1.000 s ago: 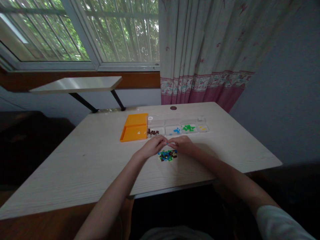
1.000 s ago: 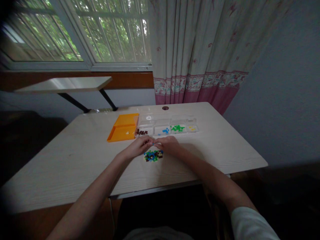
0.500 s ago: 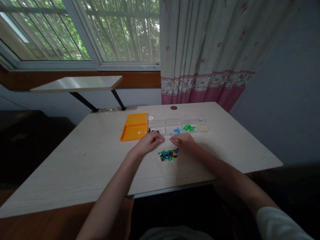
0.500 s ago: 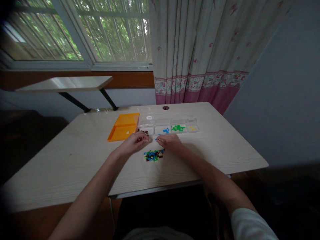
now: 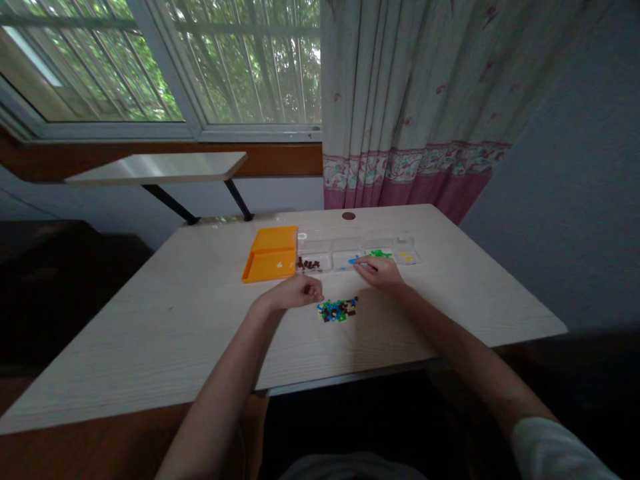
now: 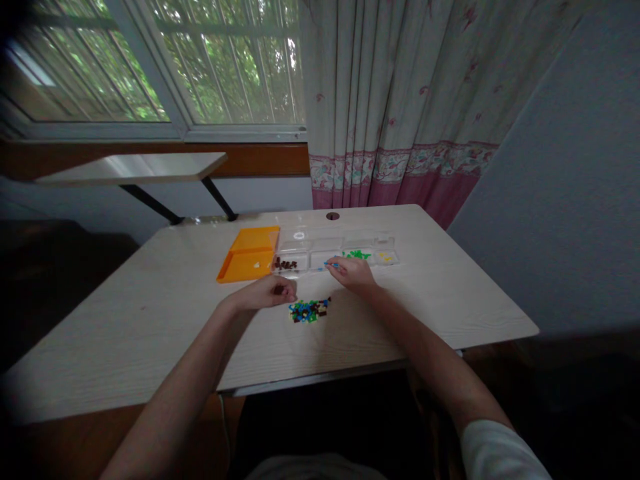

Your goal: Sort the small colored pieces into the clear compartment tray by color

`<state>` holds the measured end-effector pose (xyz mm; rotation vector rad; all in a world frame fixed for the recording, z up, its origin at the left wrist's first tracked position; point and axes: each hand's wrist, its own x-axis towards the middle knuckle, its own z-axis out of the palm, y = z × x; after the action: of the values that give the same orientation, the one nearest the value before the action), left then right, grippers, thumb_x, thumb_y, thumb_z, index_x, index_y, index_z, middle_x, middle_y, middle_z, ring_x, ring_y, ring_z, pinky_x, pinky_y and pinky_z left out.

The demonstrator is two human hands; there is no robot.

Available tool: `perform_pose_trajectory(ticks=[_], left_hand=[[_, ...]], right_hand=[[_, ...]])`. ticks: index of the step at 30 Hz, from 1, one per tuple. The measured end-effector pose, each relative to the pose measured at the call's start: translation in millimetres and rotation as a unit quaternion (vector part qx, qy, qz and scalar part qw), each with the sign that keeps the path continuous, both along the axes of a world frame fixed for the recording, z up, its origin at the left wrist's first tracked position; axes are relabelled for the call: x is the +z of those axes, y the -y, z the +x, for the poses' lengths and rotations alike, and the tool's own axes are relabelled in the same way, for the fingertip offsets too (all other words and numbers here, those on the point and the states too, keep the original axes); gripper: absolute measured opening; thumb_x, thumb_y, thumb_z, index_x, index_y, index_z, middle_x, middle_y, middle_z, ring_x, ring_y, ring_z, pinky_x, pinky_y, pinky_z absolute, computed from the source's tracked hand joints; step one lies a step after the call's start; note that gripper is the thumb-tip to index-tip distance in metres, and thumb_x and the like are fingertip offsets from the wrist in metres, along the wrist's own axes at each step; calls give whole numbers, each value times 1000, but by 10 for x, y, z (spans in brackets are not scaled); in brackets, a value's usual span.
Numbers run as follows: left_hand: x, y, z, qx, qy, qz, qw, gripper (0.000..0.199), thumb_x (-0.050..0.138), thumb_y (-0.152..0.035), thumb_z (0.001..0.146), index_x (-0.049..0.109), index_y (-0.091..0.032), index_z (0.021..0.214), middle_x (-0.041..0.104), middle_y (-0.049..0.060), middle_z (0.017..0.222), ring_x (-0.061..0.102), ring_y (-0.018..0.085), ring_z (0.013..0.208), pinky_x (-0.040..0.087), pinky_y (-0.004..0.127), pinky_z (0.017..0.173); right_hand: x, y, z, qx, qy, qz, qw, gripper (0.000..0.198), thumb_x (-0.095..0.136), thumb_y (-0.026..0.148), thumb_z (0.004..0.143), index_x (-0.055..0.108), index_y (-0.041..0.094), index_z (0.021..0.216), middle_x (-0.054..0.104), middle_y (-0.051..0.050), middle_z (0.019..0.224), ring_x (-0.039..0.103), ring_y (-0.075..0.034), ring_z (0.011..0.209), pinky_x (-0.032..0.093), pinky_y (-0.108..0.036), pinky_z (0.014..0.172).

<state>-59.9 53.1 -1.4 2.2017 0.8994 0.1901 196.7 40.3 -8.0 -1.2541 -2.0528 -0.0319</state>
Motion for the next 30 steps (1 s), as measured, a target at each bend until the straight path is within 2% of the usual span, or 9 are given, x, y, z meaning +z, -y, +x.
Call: perform_pose_trajectory(ticks=[6,15,21,25,30], left_hand=[[-16,-16,-28,-7,-11,-1,1000,23,61,-34,68,59,-12,76,47,-3,62,39,7,54,30,17,50],[-8,16,19,17,3,23,1000,16,53,-27,73,61,-12,71,47,-2,56,40,7,53,29,16,48],[-46,-20,-17,-9,11,1,1000,26,61,-37,69,63,-14,81,48,-3,61,42,7,55,31,16,50],[-52,-24,8,-14,7,11,1000,24,60,-35,70,63,-13,80,48,-2,62,43,8,57,32,16,51],[9,23,44,-8,2,21,1000,20,55,-30,74,62,-12,75,48,-2,60,41,8,56,31,17,51]], right_hand=[[-4,-11,18,-15,0,-1,1000,34,44,40,83,70,18,83,55,0,49,48,-9,47,37,-19,55],[-6,-33,34,-37,-4,-20,999,35,43,42,83,69,18,83,50,1,45,47,-10,46,35,-19,52],[-39,-84,52,-88,2,-67,994,31,46,42,82,68,21,84,54,2,49,49,-11,49,33,-20,52],[-95,-135,84,-137,17,-87,987,29,47,43,81,67,23,84,60,1,56,54,-13,55,33,-21,53],[-113,-159,110,-155,33,-110,981,30,46,45,82,67,24,86,65,-1,64,57,-14,59,34,-22,53]])
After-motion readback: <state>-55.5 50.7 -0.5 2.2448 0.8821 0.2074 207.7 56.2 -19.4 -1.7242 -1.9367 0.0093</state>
